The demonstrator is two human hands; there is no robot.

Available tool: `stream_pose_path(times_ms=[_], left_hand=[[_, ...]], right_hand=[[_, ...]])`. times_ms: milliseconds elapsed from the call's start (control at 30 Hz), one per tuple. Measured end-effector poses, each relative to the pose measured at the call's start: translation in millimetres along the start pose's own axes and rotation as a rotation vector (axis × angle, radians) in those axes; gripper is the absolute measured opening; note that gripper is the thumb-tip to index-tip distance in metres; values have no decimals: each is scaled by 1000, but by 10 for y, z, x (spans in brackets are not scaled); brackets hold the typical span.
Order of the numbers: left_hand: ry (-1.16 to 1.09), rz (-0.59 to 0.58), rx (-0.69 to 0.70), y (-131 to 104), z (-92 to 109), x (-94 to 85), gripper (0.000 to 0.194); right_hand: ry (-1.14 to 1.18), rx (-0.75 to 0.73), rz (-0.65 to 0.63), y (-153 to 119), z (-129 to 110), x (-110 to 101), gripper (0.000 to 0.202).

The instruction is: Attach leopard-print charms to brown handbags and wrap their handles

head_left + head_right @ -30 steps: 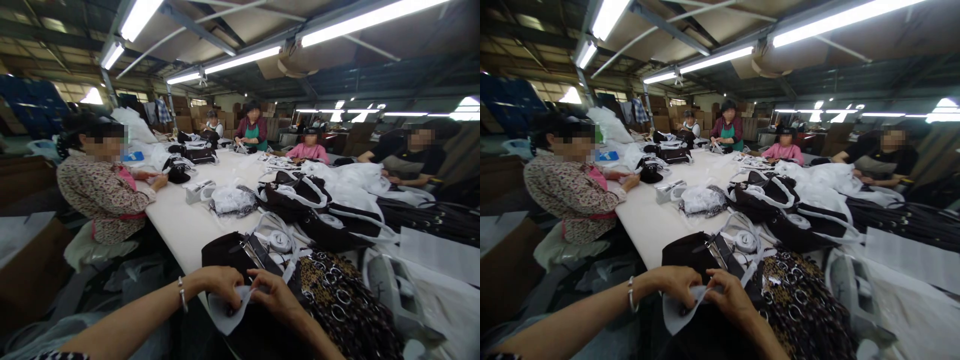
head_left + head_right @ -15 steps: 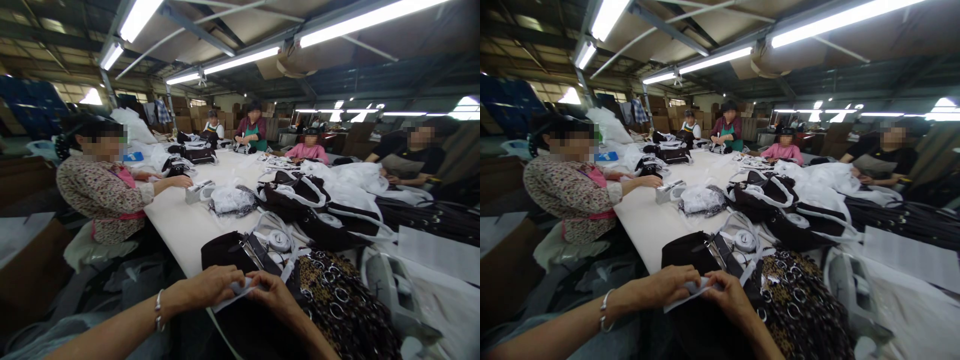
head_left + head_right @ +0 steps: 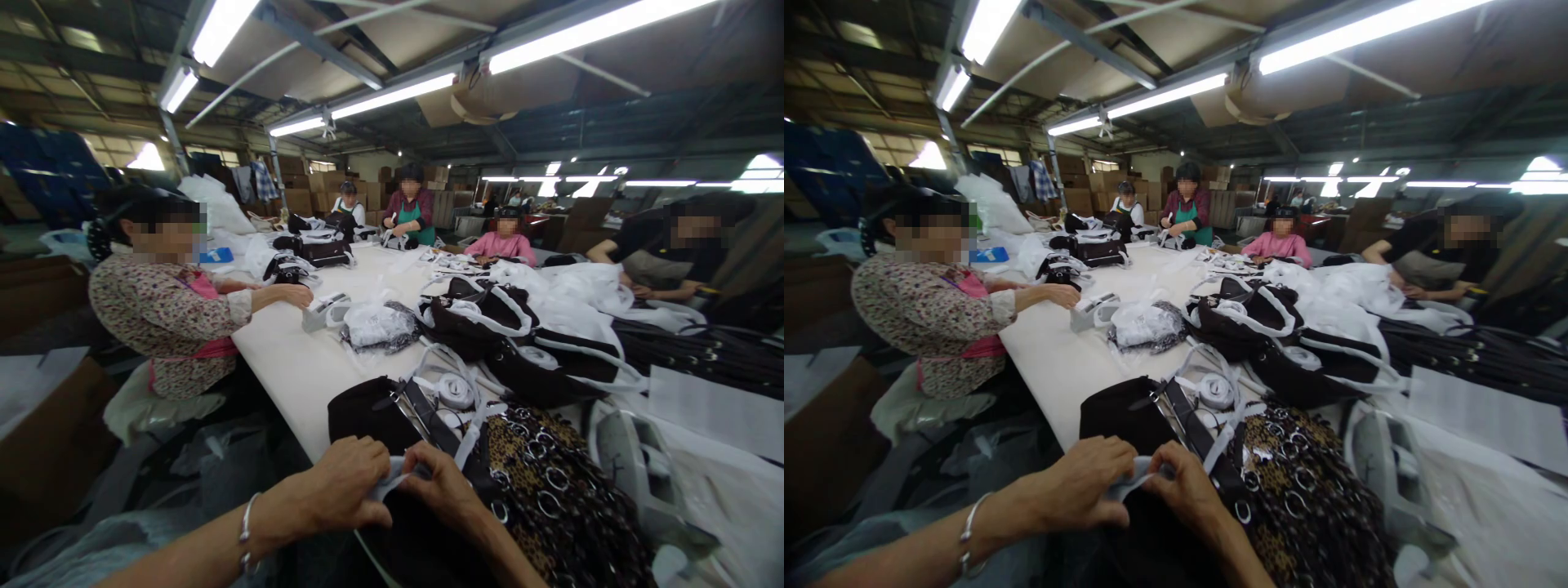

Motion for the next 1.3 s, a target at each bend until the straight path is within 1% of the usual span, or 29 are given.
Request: stream_pose_path(times_ms=[100, 133, 200, 233, 300, 333, 367, 433, 467, 533, 600, 667, 800, 867, 933, 1000, 1033, 1133, 1200, 1267, 1300], left_hand=[[68, 40, -68, 41, -14, 45, 24], [77, 61, -89, 46, -17, 43, 22], [82, 117, -96, 39, 2, 13, 24], [80, 145, -81, 30, 21, -7, 28], [76, 173, -24, 13, 61, -23, 45], [81, 177, 8, 8, 73, -17, 48], [95, 180, 42, 9, 79, -2, 44], [137, 191, 129, 27, 82, 46, 22], [154, 195, 168, 42, 74, 77, 17], [169, 186, 201, 79, 32, 144, 18], [161, 165, 147, 116, -45, 196, 19], [114, 168, 27, 134, -137, 207, 19], [-82, 206, -202, 114, -289, 172, 16], [-164, 169, -255, 122, -340, 165, 25], [-192, 70, -249, 168, -368, 168, 30], [-175, -34, -206, 243, -386, 162, 24], [-162, -68, -180, 287, -395, 148, 21], [-145, -85, -94, 407, -413, 68, 15], [-159, -88, -4, 448, -384, 12, 14], [-202, -137, 46, 429, -344, -16, 16], [-218, -173, 43, 399, -327, -21, 18]], right_hand=[[6, -41, 26, 3, -3, -19, 12], [9, -51, 35, 2, -3, -27, 12], [12, -57, 49, -3, 0, -43, 12], [14, -52, 54, -7, 2, -50, 11], [17, -41, 61, -14, 2, -62, 10], [19, -38, 62, -16, 2, -64, 10], [20, -38, 64, -18, 2, -64, 9], [24, -45, 66, -19, 8, -56, 9], [27, -50, 66, -19, 14, -49, 9], [29, -58, 69, -17, 31, -36, 9], [23, -56, 75, -17, 45, -29, 8], [26, -48, 78, -19, 46, -29, 7], [45, -50, 75, -31, 22, -29, 8], [31, -53, 70, -37, 18, -15, 8], [12, -52, 61, -43, 24, 7, 9], [0, -53, 55, -48, 33, 21, 9], [-4, -57, 52, -51, 36, 25, 9], [-7, -72, 57, -65, 38, 15, 8], [5, -64, 72, -76, 36, -6, 8], [41, -22, 89, -84, 36, -32, 12], [61, 3, 90, -85, 33, -42, 17]])
Point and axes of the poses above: each hand's wrist, its own y-axis towards the middle knuckle, its own x-axis out of the palm, z = x × y, the point moved 6 cm from there along y, towards the middle knuckle, and after that the axes turned 9 degrees about x, right-handed, at the moved point
